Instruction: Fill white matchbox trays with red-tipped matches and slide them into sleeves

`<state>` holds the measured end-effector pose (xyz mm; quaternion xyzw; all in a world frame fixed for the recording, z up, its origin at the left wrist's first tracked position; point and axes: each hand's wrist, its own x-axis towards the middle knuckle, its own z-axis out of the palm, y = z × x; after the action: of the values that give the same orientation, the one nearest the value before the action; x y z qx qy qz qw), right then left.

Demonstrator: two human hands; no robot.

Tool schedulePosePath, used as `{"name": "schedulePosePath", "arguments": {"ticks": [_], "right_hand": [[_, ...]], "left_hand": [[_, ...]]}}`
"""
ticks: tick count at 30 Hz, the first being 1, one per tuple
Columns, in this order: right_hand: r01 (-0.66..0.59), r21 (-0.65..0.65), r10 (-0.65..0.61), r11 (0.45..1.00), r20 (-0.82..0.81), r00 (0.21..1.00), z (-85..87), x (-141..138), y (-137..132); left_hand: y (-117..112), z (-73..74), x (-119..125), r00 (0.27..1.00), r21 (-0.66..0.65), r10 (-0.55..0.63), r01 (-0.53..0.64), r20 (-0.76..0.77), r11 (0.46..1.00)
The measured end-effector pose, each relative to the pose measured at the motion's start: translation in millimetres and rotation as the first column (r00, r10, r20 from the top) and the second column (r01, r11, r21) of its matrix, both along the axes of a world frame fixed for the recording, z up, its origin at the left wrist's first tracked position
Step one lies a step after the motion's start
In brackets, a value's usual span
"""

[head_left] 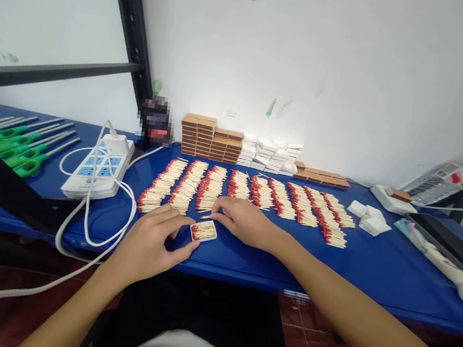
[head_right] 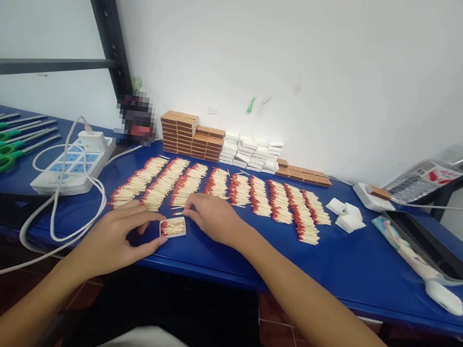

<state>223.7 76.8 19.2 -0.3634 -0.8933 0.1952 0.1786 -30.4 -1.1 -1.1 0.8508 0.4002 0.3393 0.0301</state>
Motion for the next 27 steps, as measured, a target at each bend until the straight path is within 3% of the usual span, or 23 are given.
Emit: {"name": "schedulePosePath", "arguments": {"ticks": [11, 15, 19, 27], "right_hand": [[-0.119, -0.026, 0.117, 0.993, -0.087, 0.989, 9.0, -5.6, -16.4], [-0.064, 0.01, 0.065, 0.998, -0.139, 0.988, 6.7, -4.1, -11.6], [-0.013, 0.082, 0.02, 0.997, -0.088, 0.996, 1.3, -1.8, -3.7], [-0.004, 0.064, 0.006, 0.998, -0.039, 0.999, -3.2, -3.0, -0.7]], "left_hand": [[-0.6, 0.2, 0.4, 1.0, 0.004, -0.003, 0.003, 0.01, 1.0], [-1.1, 0.2, -0.3, 1.0, -0.001, -0.002, 0.002, 0.006, 1.0], [-2.2, 0.1, -0.5, 1.0, 0.0, 0.002, -0.002, 0.007, 1.0], [-0.4, -0.8, 0.7, 1.0, 0.001, -0.01, 0.01, 0.02, 1.0]]}}
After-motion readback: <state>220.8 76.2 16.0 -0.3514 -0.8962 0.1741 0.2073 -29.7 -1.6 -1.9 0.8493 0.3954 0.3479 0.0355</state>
